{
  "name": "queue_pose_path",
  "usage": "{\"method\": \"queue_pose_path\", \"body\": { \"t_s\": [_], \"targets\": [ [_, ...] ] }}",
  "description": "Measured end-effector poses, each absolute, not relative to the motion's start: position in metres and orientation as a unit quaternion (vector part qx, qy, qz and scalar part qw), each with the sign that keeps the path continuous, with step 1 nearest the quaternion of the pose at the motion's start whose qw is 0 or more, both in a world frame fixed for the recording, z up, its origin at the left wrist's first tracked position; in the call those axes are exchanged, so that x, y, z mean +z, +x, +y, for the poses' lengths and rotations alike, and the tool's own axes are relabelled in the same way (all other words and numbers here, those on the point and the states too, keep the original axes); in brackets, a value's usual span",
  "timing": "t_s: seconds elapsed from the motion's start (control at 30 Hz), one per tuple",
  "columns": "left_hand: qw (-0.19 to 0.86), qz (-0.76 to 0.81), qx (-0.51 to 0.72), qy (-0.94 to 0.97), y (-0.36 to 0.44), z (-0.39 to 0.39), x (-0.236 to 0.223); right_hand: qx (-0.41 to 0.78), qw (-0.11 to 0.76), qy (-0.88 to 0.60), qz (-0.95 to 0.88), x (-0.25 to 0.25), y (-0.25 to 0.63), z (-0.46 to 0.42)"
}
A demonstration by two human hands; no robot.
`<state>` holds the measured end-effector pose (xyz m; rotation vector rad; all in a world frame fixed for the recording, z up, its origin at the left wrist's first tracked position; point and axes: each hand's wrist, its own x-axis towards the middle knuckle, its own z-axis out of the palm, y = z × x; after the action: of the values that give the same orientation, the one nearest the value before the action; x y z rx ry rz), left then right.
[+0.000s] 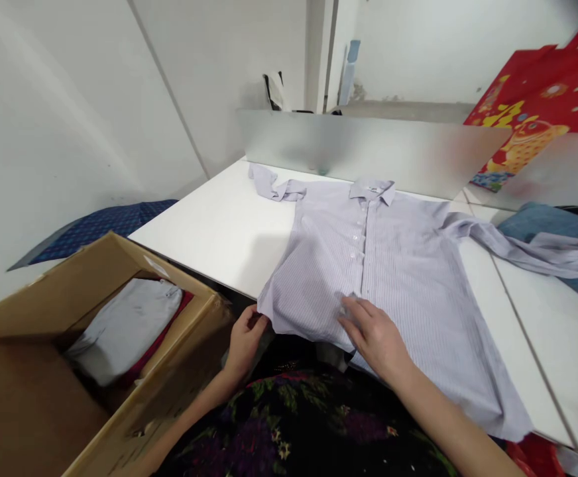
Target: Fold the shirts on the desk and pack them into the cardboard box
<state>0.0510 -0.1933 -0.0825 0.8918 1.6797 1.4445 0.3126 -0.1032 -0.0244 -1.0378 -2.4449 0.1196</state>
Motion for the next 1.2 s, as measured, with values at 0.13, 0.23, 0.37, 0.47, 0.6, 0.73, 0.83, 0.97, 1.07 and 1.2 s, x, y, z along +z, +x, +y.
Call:
{"method": "queue_pose_path", "body": {
  "t_s": [0.13,0.23,0.37,0.47,0.6,0.73,0.83,0.97,1.07,1.2],
  "targets": [
    [0.311,0.655,0.575,0.379,0.052,-0.196,-0.080,0.115,0.262,-0.397,-0.872,-0.025,0.315,-0.109],
    [0.266,0.660,0.591,0.380,0.051,-0.200,-0.077,0.132,0.248,-0.386,-0.879,-0.024,0.319,-0.115],
    [0.321,0.621,0.635,0.328,0.051,-0.196,-0.077,0.045,0.157,-0.304,-0.939,-0.021,0.321,-0.126],
    [0.319,0.601,0.678,0.277,0.054,-0.189,-0.076,-0.023,0.103,-0.270,-0.957,-0.026,0.319,-0.130],
    [0.323,0.606,0.676,0.268,0.059,-0.182,-0.069,-0.088,0.106,-0.279,-0.950,-0.040,0.313,-0.131],
    [0.337,0.615,0.657,0.277,0.060,-0.181,-0.064,-0.107,0.141,-0.294,-0.939,-0.047,0.307,-0.131],
    [0.339,0.626,0.638,0.295,0.059,-0.182,-0.067,-0.096,0.177,-0.284,-0.937,-0.045,0.302,-0.131],
    [0.295,0.645,0.613,0.348,0.053,-0.180,-0.077,-0.068,0.243,-0.180,-0.951,-0.038,0.300,-0.130],
    [0.217,0.678,0.572,0.408,0.048,-0.178,-0.081,-0.032,0.291,-0.118,-0.949,-0.030,0.305,-0.129],
    [0.126,0.714,0.518,0.454,0.037,-0.182,-0.083,0.003,0.334,-0.114,-0.936,-0.013,0.323,-0.134]
  ]
}}
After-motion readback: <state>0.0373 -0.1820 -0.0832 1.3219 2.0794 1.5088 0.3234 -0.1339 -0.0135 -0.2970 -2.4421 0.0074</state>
